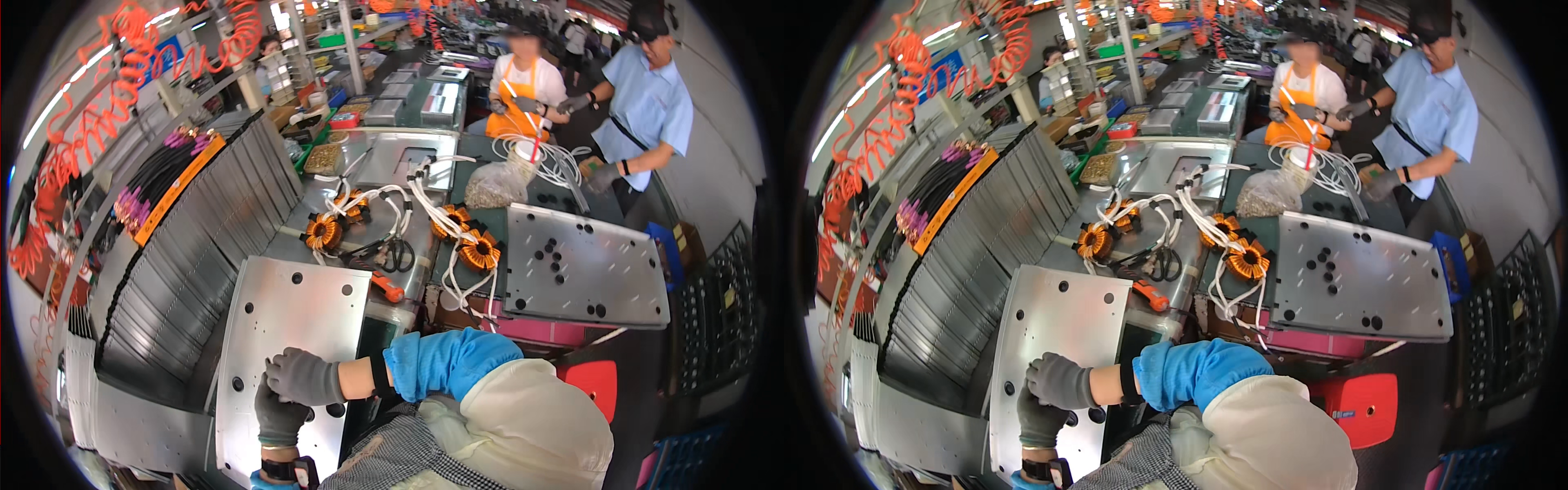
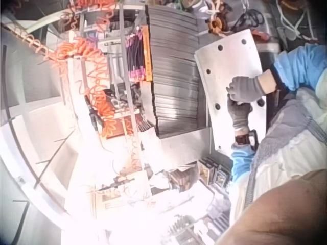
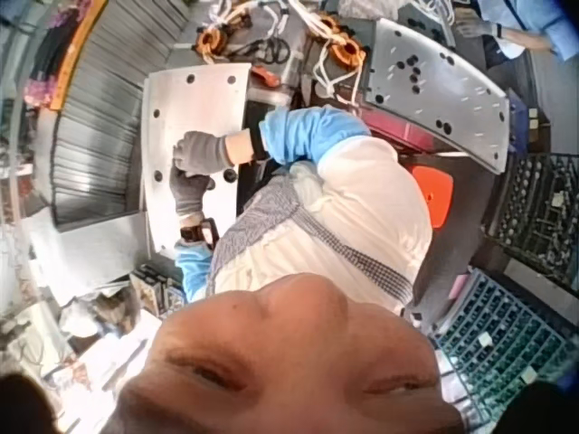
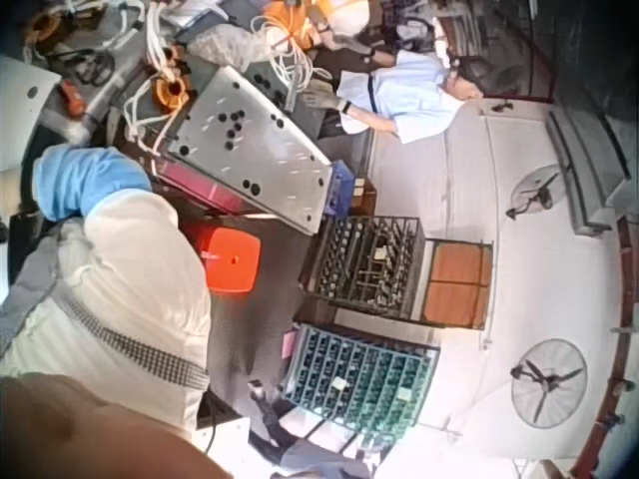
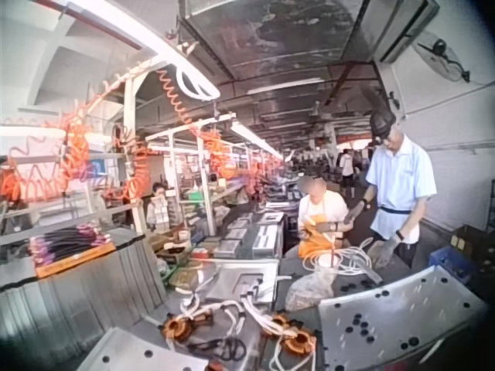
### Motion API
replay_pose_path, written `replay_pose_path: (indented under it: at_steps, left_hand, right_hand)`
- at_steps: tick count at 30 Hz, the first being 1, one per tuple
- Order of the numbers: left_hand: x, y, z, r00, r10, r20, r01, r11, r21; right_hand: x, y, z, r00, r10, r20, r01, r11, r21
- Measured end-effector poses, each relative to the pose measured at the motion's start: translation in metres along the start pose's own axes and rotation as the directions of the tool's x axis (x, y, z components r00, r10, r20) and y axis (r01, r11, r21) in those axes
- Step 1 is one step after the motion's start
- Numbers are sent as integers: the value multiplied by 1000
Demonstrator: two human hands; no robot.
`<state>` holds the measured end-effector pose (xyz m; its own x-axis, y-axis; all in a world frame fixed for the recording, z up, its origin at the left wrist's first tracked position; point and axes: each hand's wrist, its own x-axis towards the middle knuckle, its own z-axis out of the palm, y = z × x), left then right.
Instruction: Manually inserting rubber grommets or components into pre-drilled holes in large metal panels on an assembly line.
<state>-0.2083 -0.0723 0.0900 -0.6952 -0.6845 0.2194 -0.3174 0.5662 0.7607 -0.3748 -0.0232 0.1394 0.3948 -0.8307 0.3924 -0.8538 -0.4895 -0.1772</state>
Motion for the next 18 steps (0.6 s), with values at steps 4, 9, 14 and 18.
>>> replay_pose_path:
  at_steps: [4,9,14,18]
  left_hand:
    - [26,18,25,925,-102,365,379,235,-895]
    - [29,35,40,972,-79,223,163,907,-389]
    - [34,35,41,829,-392,400,404,-76,-912]
    - [27,10,40,785,-444,431,340,-273,-900]
  right_hand:
    - [-17,18,-6,960,168,224,-163,986,-40]
    - [-25,25,0,951,301,67,-292,950,-114]
    - [-13,38,10,941,292,168,-274,954,-123]
    - [-13,66,25,985,41,170,-67,986,153]
